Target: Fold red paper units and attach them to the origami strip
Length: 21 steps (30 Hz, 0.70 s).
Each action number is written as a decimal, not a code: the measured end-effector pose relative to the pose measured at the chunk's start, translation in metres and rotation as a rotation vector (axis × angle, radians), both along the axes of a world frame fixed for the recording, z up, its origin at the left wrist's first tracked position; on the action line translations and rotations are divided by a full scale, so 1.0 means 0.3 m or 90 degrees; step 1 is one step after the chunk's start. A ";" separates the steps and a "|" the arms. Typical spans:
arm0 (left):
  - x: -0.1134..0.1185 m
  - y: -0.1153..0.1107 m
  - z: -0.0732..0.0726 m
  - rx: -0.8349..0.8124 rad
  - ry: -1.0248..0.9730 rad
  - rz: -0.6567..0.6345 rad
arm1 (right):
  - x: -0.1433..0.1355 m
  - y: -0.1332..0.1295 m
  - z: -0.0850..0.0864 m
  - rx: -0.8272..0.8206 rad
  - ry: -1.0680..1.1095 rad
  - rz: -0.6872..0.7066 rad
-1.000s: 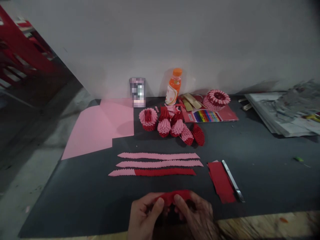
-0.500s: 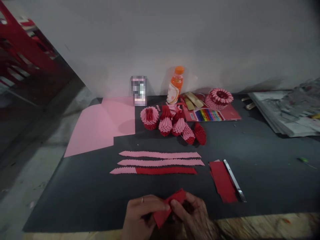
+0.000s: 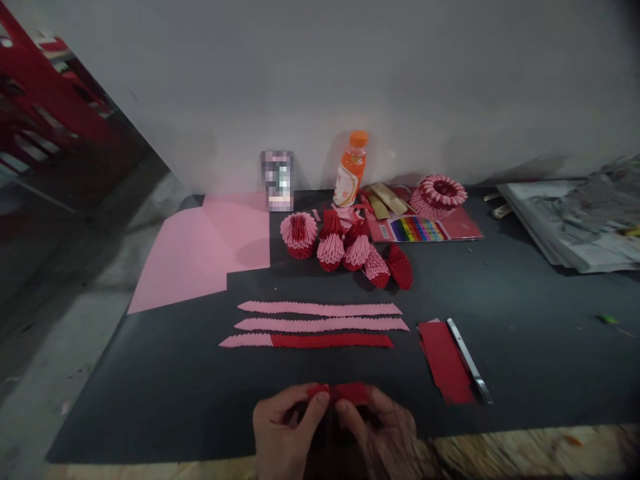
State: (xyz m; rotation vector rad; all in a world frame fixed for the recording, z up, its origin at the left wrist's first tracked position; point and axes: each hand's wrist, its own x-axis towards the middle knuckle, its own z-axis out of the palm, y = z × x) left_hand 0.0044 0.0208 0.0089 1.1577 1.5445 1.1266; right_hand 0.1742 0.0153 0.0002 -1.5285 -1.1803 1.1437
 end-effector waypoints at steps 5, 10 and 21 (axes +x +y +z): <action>0.007 0.019 0.017 -0.035 0.016 0.025 | 0.004 0.003 0.011 -0.003 -0.004 -0.011; 0.014 0.029 0.046 -0.051 0.038 0.039 | 0.001 0.008 0.030 -0.007 0.005 -0.012; 0.035 -0.001 -0.006 -0.073 0.010 0.109 | 0.007 -0.007 -0.022 -0.015 0.004 -0.021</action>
